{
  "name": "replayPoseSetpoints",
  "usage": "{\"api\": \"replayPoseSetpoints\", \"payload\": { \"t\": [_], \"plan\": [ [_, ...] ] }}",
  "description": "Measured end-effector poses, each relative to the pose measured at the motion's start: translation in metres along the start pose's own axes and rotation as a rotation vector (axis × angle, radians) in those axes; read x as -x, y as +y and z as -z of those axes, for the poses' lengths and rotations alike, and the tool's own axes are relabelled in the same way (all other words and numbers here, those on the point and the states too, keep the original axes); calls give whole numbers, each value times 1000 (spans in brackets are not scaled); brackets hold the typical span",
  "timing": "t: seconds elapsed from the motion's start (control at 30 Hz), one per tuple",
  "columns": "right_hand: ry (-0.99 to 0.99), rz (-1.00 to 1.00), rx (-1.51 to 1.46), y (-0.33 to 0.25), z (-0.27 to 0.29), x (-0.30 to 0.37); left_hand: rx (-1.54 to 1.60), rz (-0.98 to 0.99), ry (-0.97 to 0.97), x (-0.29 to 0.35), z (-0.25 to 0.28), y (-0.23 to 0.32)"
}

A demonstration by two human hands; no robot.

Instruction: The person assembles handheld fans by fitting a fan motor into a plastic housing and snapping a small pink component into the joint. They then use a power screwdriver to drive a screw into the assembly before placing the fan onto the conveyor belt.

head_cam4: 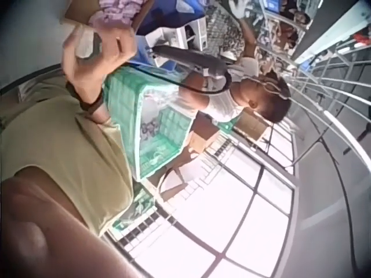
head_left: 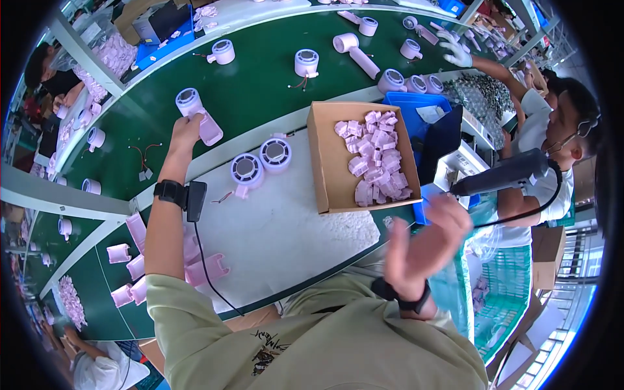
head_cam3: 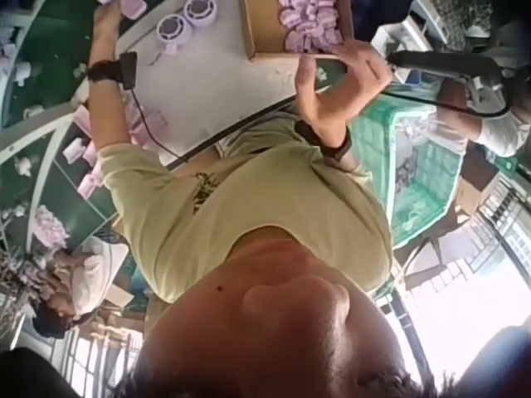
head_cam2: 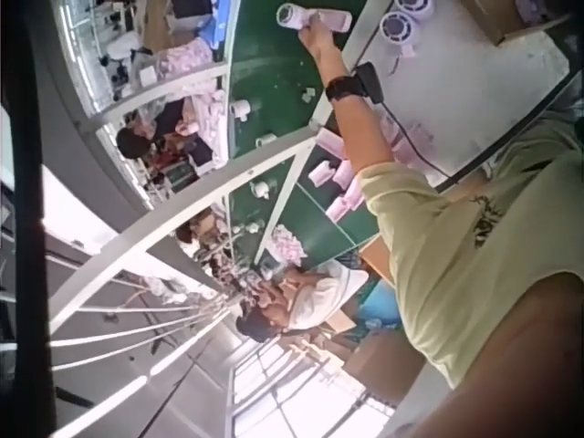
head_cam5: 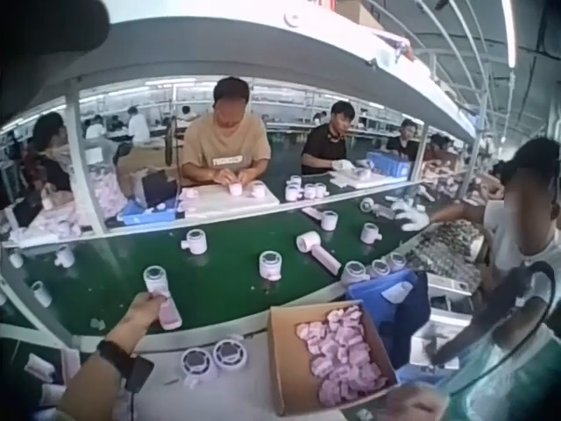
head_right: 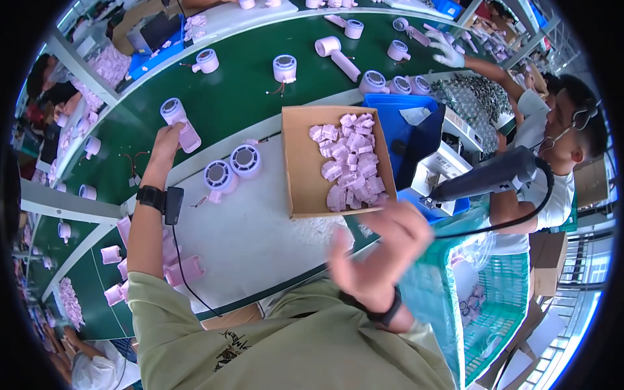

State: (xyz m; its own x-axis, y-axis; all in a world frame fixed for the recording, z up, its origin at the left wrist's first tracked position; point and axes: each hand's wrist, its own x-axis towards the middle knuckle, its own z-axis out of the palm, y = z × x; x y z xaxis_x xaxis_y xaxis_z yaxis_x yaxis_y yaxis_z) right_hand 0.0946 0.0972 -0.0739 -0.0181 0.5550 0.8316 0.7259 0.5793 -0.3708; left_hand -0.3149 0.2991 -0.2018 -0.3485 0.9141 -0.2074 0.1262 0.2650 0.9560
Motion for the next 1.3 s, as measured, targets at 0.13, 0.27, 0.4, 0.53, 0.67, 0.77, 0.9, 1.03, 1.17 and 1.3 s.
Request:
{"api": "replayPoseSetpoints", "payload": {
  "t": [0.13,0.27,0.4,0.53,0.67,0.77,0.9,1.03,1.17,1.3],
  "plan": [
    [-200,15,-337,-19,-160,-131,-193,32,-126,29,6,11],
    [-591,-235,247,167,-290,-274,-669,-10,19,50,-32,37],
    [-516,-634,751,270,-266,-249,-992,-225,174,54,-38,18],
    [-715,-595,662,320,-247,-234,-1374,-452,7,45,-33,20],
    [-894,-379,184,304,-251,-221,-1310,-486,-83,39,-33,36],
    [-1044,-292,-14,247,-277,-194,-1069,-276,-142,37,-33,55],
    [-1130,-40,-33,252,-300,-167,-724,48,-277,39,-39,67],
    [-1159,-113,268,204,-292,-180,-776,-87,-186,43,-24,49],
    [-749,-210,62,118,-255,-188,-1119,-306,-76,40,-17,46],
    [-711,-251,-125,34,-179,-165,-1249,-491,40,44,-23,46]
  ]
}}
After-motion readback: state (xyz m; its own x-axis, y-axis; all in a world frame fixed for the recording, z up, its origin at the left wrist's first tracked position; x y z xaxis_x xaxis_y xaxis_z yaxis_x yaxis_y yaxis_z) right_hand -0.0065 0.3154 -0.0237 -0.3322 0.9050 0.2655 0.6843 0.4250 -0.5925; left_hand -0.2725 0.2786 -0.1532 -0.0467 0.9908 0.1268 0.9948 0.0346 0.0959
